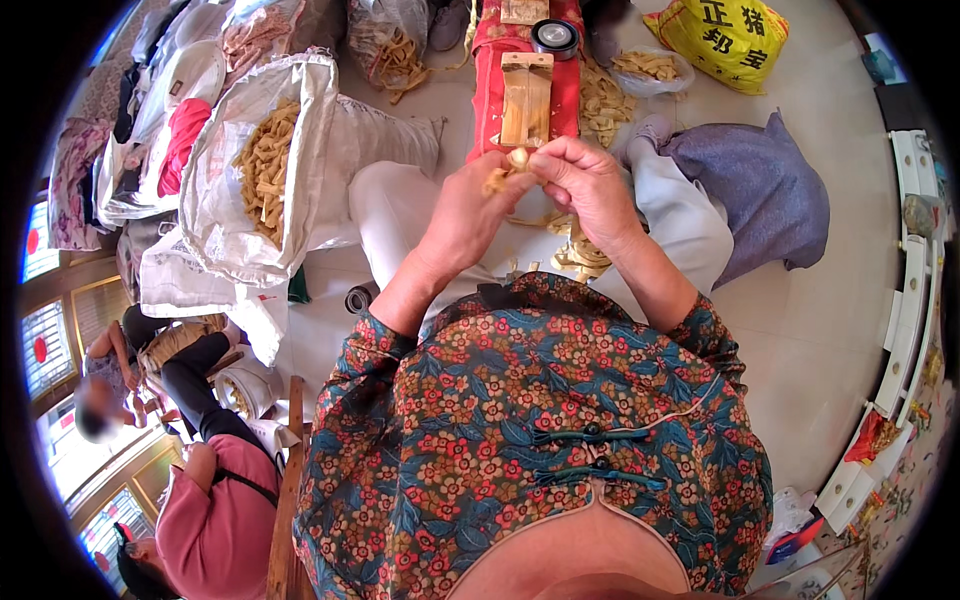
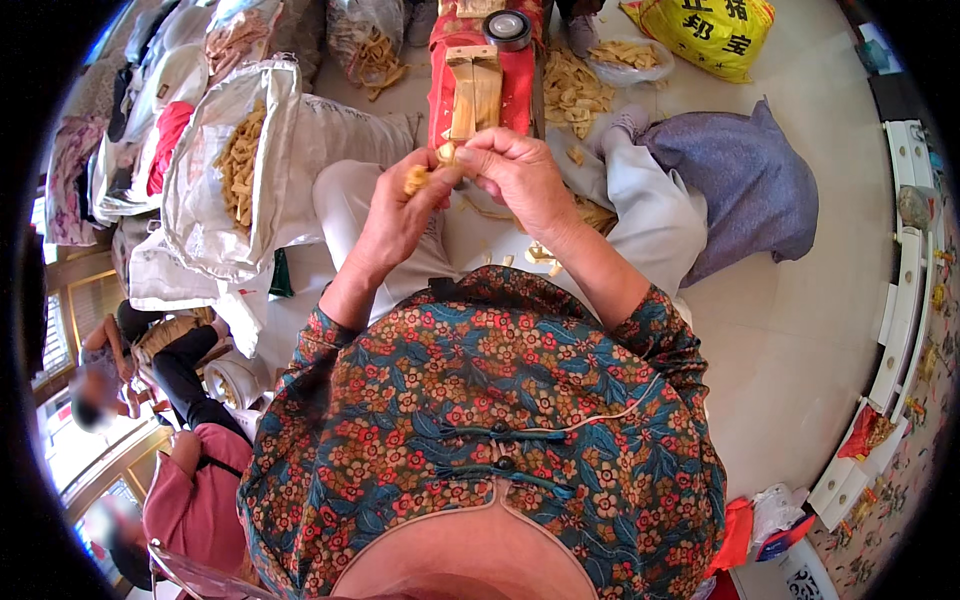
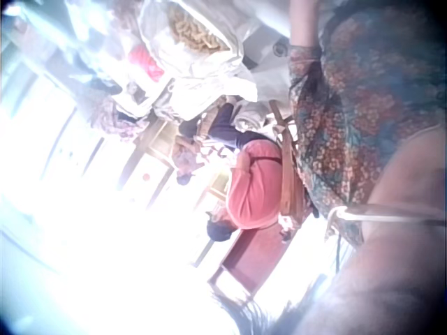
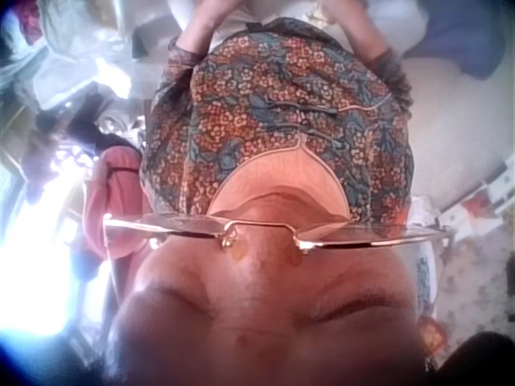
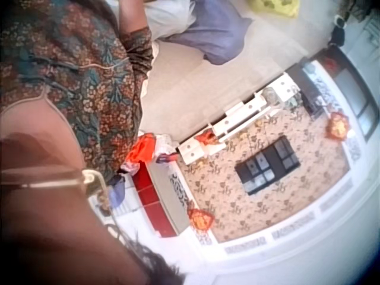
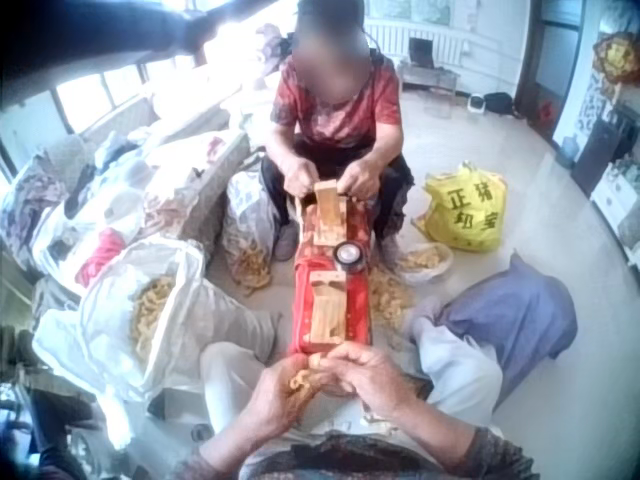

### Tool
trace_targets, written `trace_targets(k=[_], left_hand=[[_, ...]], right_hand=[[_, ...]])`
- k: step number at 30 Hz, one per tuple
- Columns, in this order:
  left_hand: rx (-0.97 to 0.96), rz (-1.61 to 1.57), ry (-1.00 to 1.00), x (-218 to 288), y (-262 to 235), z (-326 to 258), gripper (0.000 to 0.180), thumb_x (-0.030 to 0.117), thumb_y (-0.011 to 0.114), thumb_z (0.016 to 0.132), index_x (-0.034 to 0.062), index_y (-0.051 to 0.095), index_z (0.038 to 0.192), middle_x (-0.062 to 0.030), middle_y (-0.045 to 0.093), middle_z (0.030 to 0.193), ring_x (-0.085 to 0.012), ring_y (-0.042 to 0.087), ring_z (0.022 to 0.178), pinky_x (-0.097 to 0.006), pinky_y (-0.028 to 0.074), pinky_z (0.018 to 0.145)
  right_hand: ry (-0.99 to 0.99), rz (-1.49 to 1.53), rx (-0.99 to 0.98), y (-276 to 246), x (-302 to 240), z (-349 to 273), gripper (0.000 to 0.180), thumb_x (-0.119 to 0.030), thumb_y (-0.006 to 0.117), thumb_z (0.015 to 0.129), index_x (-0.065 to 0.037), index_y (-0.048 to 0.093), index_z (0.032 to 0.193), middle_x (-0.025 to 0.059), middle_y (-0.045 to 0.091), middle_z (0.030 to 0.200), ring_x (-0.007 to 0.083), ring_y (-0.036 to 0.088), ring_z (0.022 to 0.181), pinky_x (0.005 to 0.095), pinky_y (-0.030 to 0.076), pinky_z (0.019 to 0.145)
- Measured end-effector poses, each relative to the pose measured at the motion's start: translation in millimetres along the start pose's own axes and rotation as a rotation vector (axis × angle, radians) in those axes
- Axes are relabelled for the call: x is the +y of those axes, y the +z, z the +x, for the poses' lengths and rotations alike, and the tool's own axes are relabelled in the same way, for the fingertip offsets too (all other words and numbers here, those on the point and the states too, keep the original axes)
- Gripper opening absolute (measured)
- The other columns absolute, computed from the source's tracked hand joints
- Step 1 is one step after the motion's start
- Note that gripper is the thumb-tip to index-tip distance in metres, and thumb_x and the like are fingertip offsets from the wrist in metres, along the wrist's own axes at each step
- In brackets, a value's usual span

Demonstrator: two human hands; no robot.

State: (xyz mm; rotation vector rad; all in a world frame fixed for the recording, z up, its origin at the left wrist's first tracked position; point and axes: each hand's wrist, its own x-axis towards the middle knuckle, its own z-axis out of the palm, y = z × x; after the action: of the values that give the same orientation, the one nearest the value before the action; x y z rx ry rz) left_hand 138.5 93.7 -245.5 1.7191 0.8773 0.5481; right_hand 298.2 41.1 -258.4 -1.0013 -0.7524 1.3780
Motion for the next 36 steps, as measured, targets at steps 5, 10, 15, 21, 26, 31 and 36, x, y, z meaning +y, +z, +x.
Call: trace_targets(k=[5,10,15,21,26,31,36], left_hand=[[-0.076,-0.092,-0.052,1.0,2.3,2.9,0.026,0.026,0.057,0.092,0.0032,0.057,0.078,0.0022,0.049,0.062,-0.0061,0.044,0.057,-0.021,0.035,0.050],[-0.175,-0.633,-0.169,11.1,1.4,-7.1,0.030,0.023,0.054,0.094,0.0049,0.054,0.070,0.0009,0.049,0.060,-0.0054,0.043,0.053,-0.021,0.034,0.048],[-0.059,-0.439,-0.185,5.5,-12.9,-4.4,0.028,0.020,0.051,0.094,0.0029,0.055,0.072,-0.0001,0.049,0.060,-0.0082,0.045,0.052,-0.023,0.036,0.050],[0.330,0.699,0.408,-3.7,-22.0,8.4,0.030,0.007,0.061,0.081,0.0040,0.060,0.111,-0.0157,0.062,0.106,-0.0301,0.058,0.104,-0.038,0.045,0.089],[0.055,0.767,0.516,-8.4,-2.8,5.6,0.034,0.007,0.053,0.075,0.0054,0.054,0.108,-0.0098,0.060,0.094,-0.0293,0.057,0.089,-0.038,0.043,0.079],[0.010,0.896,0.509,-36.1,-11.0,15.5,0.033,0.004,0.058,0.069,0.0069,0.057,0.102,-0.0083,0.060,0.096,-0.0259,0.056,0.086,-0.038,0.042,0.074],[0.059,0.917,0.697,-63.7,-22.5,36.3,0.024,0.012,0.059,0.070,0.0106,0.058,0.095,-0.0029,0.059,0.085,-0.0215,0.056,0.076,-0.034,0.041,0.067]], right_hand=[[0.223,0.149,-0.023,-7.4,3.5,0.3,0.012,-0.017,0.059,0.089,-0.006,0.062,0.093,-0.0056,0.052,0.066,0.0007,0.039,0.051,0.0158,0.028,0.043],[0.169,0.143,0.097,-11.5,1.2,5.9,0.014,-0.024,0.061,0.089,-0.011,0.057,0.089,-0.0080,0.047,0.063,-0.0002,0.035,0.046,0.0166,0.024,0.040],[0.100,0.226,0.048,-22.1,-0.5,11.0,0.014,-0.022,0.062,0.088,-0.012,0.053,0.085,-0.0078,0.044,0.061,0.0003,0.033,0.046,0.0166,0.022,0.041],[0.119,-0.028,0.061,-20.8,9.1,8.9,0.013,-0.017,0.063,0.087,-0.010,0.053,0.085,-0.0051,0.050,0.064,0.0013,0.042,0.053,0.0164,0.030,0.045],[0.106,-0.165,0.027,-8.6,24.9,7.2,0.015,-0.017,0.063,0.087,-0.005,0.055,0.088,-0.0011,0.057,0.069,0.0048,0.051,0.058,0.0180,0.039,0.050],[0.074,-0.489,-0.027,-17.8,40.8,-0.5,0.017,-0.017,0.062,0.086,-0.002,0.056,0.082,0.0023,0.056,0.064,0.0090,0.050,0.057,0.0265,0.041,0.052],[-0.124,-0.680,-0.071,-2.4,30.2,-2.4,0.018,-0.016,0.058,0.086,0.001,0.057,0.080,0.0092,0.050,0.061,0.0155,0.046,0.055,0.0318,0.039,0.054]])
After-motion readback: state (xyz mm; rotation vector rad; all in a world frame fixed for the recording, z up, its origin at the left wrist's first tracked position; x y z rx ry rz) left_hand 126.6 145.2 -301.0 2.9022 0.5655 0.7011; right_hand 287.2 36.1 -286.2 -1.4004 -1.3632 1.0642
